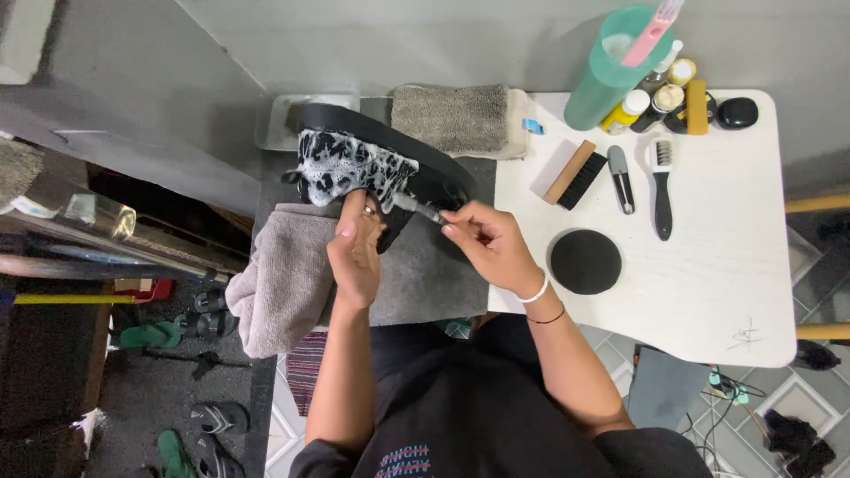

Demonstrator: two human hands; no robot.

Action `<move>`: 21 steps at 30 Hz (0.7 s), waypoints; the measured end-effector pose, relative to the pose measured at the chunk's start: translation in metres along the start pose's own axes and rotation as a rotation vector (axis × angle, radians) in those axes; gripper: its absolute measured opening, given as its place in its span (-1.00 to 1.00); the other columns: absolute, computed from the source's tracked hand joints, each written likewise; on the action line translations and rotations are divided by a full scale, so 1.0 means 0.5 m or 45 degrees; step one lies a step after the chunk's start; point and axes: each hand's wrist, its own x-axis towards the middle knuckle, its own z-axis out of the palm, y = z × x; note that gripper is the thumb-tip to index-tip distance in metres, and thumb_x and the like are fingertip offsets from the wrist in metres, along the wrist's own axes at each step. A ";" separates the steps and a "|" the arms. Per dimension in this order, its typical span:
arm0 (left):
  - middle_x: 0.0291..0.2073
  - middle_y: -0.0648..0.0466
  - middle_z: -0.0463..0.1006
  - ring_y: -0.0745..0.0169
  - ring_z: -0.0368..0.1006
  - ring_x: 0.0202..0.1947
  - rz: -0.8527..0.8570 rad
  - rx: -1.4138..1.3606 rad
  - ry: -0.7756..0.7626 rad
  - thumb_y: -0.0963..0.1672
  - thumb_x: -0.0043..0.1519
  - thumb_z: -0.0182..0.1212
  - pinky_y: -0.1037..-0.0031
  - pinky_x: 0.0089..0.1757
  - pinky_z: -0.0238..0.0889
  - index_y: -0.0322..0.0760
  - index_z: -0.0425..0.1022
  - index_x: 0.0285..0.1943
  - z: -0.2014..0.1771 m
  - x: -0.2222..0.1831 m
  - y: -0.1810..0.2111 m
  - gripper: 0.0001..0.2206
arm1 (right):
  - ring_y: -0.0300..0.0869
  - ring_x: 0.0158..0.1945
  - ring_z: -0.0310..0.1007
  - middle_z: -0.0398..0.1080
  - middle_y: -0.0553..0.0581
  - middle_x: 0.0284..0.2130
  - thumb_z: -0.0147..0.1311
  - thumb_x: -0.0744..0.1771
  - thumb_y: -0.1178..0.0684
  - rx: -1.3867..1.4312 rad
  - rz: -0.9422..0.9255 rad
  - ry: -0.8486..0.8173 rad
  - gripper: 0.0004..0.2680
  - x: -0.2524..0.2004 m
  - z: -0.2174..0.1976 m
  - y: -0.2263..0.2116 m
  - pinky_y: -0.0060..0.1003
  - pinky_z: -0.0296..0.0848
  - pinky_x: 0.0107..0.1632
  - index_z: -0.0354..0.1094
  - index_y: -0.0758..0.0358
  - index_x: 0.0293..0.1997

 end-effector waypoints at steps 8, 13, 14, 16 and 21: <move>-0.06 -0.01 0.27 0.10 0.28 -0.07 -0.019 0.341 -0.190 0.11 0.37 -0.21 0.18 0.08 0.19 -0.37 0.23 0.40 0.204 0.055 0.365 -0.41 | -0.28 -0.66 0.23 0.33 0.10 -0.71 0.14 0.36 0.28 -0.267 -0.124 -0.019 -0.99 0.050 -0.065 -0.059 -0.41 0.24 -0.51 0.45 0.38 -0.20; -0.18 0.00 0.34 0.14 0.32 -0.17 -0.020 0.392 -0.257 0.07 0.35 -0.20 0.24 -0.03 0.28 -0.40 0.39 0.19 0.190 0.101 0.336 -0.50 | -0.17 -0.67 0.28 0.39 0.20 -0.69 0.13 0.35 0.31 -0.461 -0.196 -0.114 -0.99 0.080 -0.113 -0.098 -0.32 0.27 -0.52 0.45 0.43 -0.24; -0.14 -0.04 0.33 0.10 0.33 -0.15 -0.018 0.342 -0.270 0.08 0.35 -0.17 0.19 -0.03 0.30 -0.41 0.38 0.21 0.177 0.112 0.317 -0.48 | -0.16 -0.65 0.31 0.41 0.21 -0.66 0.13 0.35 0.30 -0.517 -0.255 -0.145 -0.98 0.088 -0.119 -0.117 -0.31 0.29 -0.52 0.46 0.41 -0.22; -0.11 -0.08 0.32 0.06 0.34 -0.14 -0.007 0.291 -0.284 0.10 0.34 -0.13 0.14 -0.03 0.31 -0.42 0.37 0.22 0.176 0.133 0.311 -0.46 | -0.15 -0.64 0.34 0.43 0.22 -0.63 0.13 0.36 0.29 -0.577 -0.322 -0.176 -0.97 0.100 -0.130 -0.134 -0.30 0.31 -0.52 0.47 0.40 -0.19; -0.36 -0.03 0.30 0.08 0.34 -0.35 -0.085 0.292 -0.581 0.13 0.32 -0.17 0.22 -0.12 0.34 -0.44 0.39 0.03 0.209 0.178 0.355 -0.46 | -0.11 -0.58 0.39 0.37 0.08 -0.61 0.15 0.38 0.20 -0.809 -0.504 -0.302 -0.93 0.125 -0.148 -0.165 -0.31 0.37 -0.48 0.48 0.25 -0.28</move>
